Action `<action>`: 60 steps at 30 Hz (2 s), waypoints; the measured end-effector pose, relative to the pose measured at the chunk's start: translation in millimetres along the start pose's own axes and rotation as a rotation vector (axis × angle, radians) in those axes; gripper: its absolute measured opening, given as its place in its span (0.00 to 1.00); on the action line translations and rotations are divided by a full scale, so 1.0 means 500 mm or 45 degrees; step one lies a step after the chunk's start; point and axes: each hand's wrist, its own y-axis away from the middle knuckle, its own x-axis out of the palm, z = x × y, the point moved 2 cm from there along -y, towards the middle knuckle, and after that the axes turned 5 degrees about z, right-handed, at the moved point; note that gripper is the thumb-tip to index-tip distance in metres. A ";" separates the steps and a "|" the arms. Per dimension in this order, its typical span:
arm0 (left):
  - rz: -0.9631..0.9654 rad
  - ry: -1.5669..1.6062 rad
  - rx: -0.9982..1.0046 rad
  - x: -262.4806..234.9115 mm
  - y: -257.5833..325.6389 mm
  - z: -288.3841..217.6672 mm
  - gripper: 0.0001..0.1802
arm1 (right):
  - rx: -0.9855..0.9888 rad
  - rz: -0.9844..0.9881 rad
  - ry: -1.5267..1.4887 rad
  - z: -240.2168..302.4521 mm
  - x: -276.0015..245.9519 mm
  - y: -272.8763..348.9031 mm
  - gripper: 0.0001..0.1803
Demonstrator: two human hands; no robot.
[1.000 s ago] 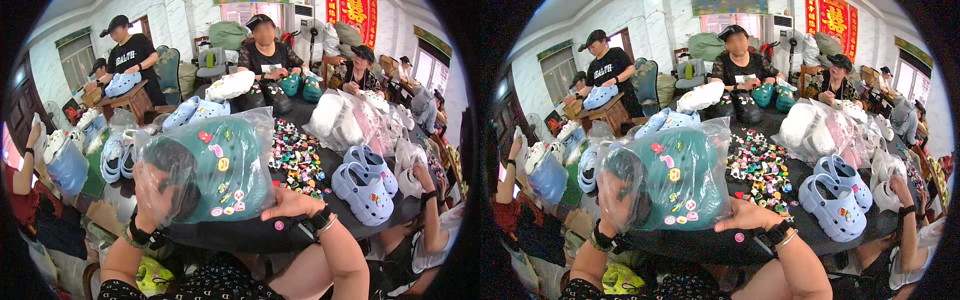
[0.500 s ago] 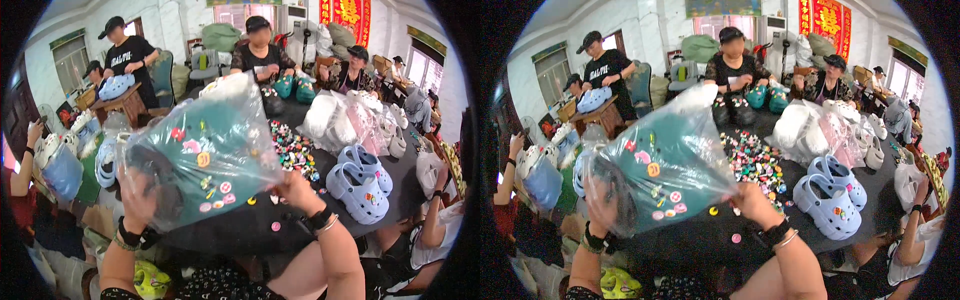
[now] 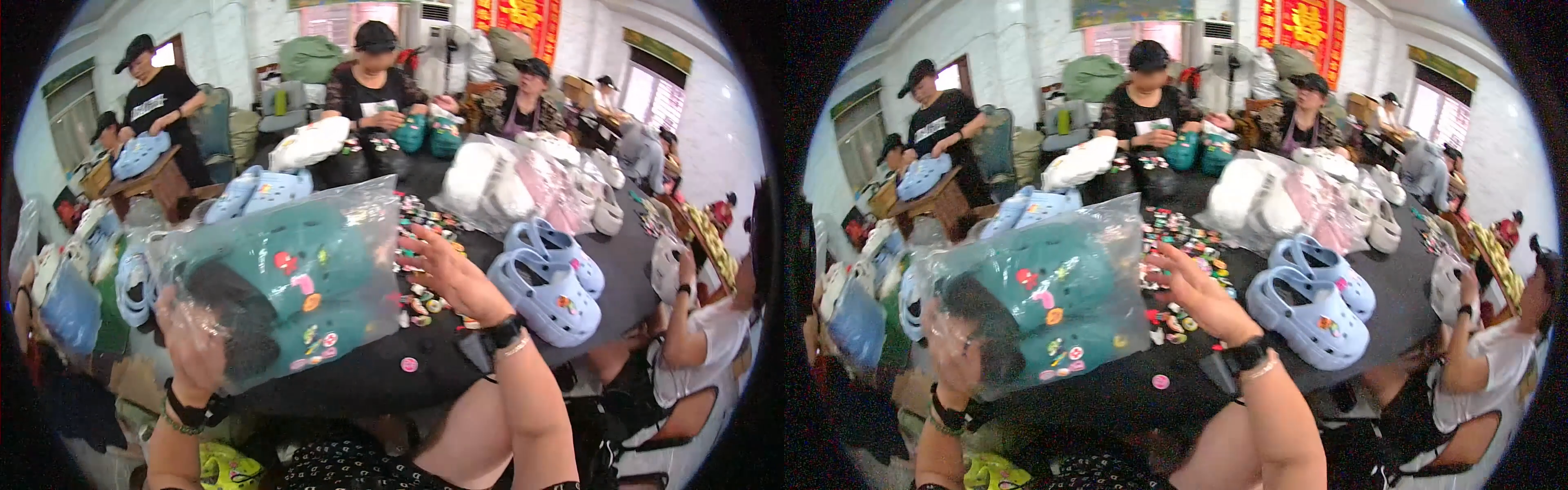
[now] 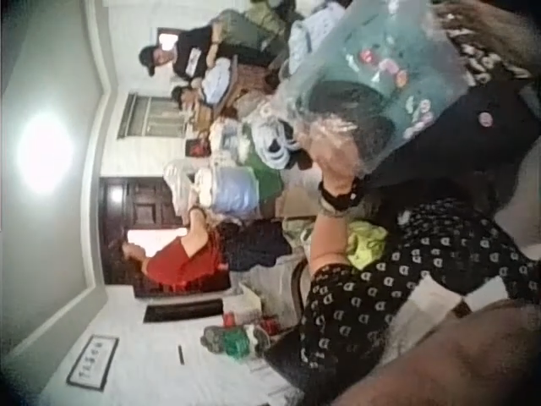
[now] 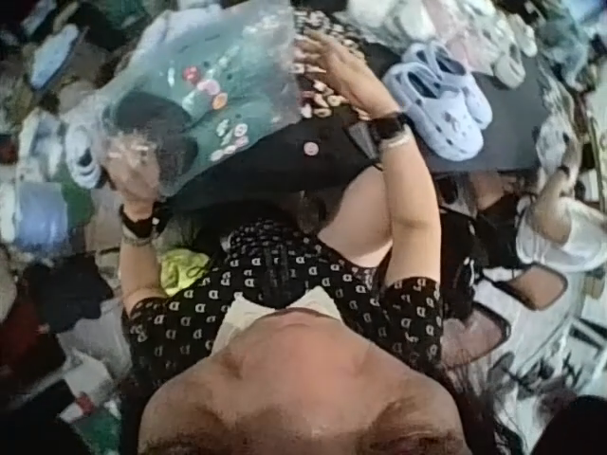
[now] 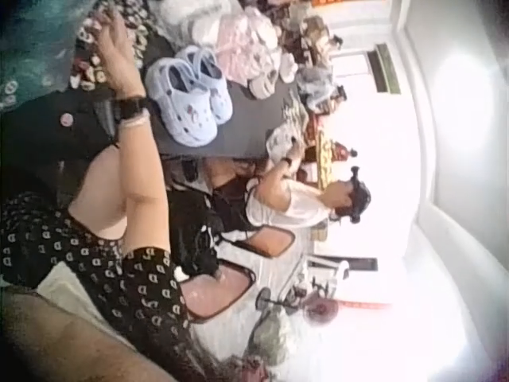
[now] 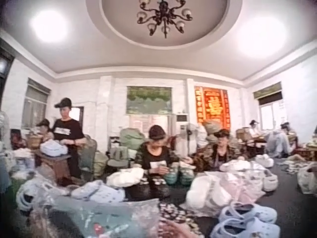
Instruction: Decorating plastic clog-style shoes with decorative charms and packing them into bags.
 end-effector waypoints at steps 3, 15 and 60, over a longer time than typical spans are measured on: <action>0.087 -0.067 -0.046 0.035 0.052 0.023 0.13 | 0.028 -0.168 0.039 -0.011 0.008 -0.011 0.40; 0.080 0.227 0.030 0.035 0.039 0.003 0.09 | -0.085 -0.517 0.334 -0.017 -0.001 -0.020 0.12; 0.128 0.338 -0.025 -0.002 0.031 -0.029 0.08 | -0.079 -0.447 0.272 -0.050 0.009 -0.025 0.09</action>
